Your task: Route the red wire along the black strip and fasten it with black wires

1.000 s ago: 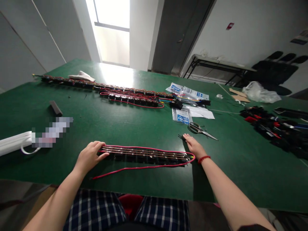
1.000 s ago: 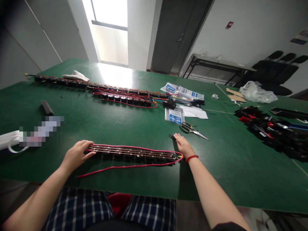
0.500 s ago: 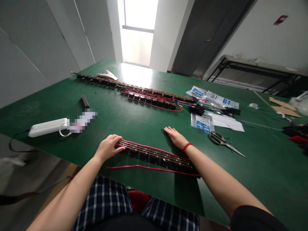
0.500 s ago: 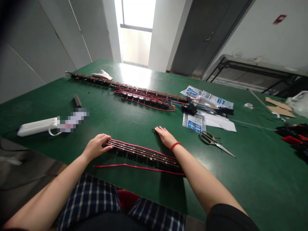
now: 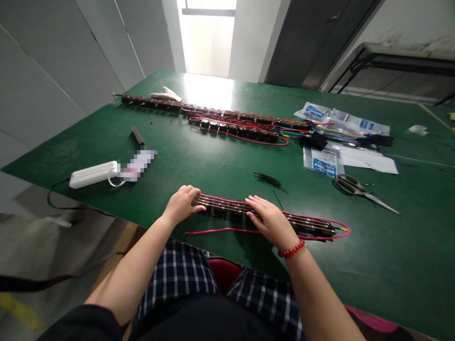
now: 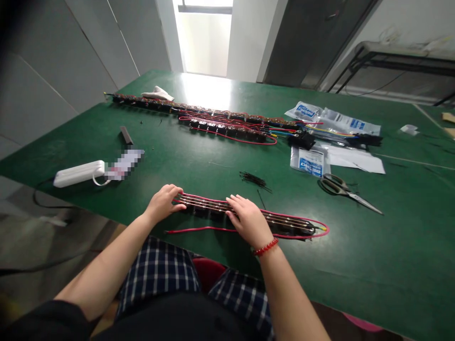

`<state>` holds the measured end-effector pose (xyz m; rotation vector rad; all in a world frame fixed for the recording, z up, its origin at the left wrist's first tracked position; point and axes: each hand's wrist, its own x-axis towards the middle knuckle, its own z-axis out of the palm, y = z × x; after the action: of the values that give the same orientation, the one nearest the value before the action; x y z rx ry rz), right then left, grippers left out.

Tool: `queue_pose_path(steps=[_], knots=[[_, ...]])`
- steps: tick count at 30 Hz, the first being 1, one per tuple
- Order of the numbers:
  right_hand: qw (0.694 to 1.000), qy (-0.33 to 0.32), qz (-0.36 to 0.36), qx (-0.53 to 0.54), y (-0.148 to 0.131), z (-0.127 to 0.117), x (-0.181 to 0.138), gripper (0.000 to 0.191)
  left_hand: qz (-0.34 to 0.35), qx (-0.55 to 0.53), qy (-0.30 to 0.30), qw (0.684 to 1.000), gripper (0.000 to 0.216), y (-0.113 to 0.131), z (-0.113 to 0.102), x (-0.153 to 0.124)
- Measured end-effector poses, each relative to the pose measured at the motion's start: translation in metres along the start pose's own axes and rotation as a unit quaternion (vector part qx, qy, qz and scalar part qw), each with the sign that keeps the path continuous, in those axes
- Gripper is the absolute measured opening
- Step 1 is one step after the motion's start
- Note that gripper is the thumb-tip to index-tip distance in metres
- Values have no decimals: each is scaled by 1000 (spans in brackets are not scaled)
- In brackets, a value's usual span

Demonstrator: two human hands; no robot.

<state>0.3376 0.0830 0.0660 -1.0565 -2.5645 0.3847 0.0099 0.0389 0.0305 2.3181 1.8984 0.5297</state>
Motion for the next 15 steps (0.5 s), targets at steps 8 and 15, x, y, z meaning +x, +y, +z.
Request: queue_pose_path(steps=[8,15], knots=[[994,-16,89,-64,-7,-11,-22,44,34,-53,-7,998,44,42,11,-8],[994,-76,42,-61,-10,-20,-16,37,41,-79,7,996,45,51,15,-12]])
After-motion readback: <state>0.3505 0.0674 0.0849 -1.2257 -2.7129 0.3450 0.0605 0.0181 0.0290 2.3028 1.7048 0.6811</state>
